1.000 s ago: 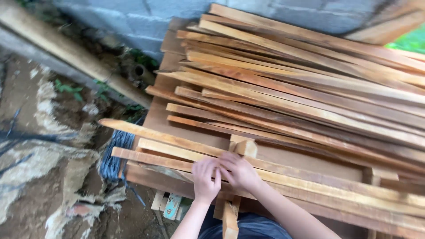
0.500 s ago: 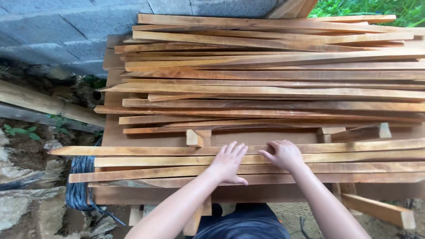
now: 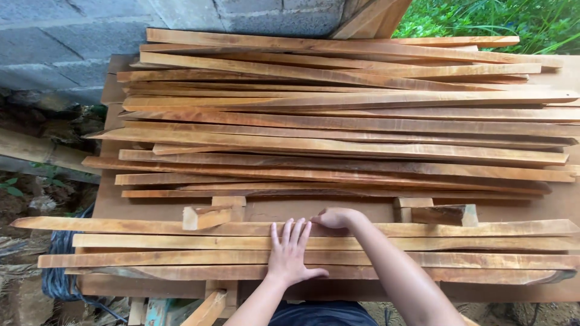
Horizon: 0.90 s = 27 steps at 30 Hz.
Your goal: Organizing and aligning a pile of thin wooden planks on a workbench.
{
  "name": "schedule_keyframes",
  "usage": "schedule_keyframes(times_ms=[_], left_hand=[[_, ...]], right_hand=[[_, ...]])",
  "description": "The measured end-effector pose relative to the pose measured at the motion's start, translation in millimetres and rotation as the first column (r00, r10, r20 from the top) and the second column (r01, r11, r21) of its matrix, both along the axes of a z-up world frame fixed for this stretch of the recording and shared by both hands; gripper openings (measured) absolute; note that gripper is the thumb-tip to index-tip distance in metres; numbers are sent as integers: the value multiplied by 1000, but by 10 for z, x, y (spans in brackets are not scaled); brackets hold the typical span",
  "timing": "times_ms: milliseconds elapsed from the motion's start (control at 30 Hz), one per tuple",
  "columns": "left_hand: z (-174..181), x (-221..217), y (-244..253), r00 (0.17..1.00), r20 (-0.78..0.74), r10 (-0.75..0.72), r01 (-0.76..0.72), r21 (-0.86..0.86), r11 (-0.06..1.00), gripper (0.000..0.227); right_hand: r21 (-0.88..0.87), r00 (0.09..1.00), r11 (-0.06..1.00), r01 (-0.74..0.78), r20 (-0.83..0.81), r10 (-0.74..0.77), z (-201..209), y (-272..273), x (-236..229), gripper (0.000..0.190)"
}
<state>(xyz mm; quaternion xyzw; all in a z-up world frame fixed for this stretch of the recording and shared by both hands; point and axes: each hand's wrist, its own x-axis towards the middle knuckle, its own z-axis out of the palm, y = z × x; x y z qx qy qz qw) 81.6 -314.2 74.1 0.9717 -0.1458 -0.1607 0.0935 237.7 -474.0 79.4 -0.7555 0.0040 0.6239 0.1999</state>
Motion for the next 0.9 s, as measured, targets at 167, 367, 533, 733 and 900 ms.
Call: schedule_keyframes(times_ms=[167,367,533,733,900], left_hand=[[102,141,-48,996,70,55,-55,0,998,141],[128,325,-39,999,-27,20,-20,8,1000,140],[203,484,-19,994,-105,13,-18,-49,999,134],[346,702,-100,909,-390,149,-188,-64,980,106],[269,681,-95,915,-360,182,-217,-60,974,107]], right_hand=[[42,982,982,-184,-38,186,-755,-142,38,64],[35,970,975,-221,-100,223,-820,-179,130,76],[47,969,976,-212,-118,216,-982,-221,82,89],[60,969,972,-227,-87,232,-1170,-285,26,96],[151,957,947,-284,-5,288,-1148,-274,62,97]])
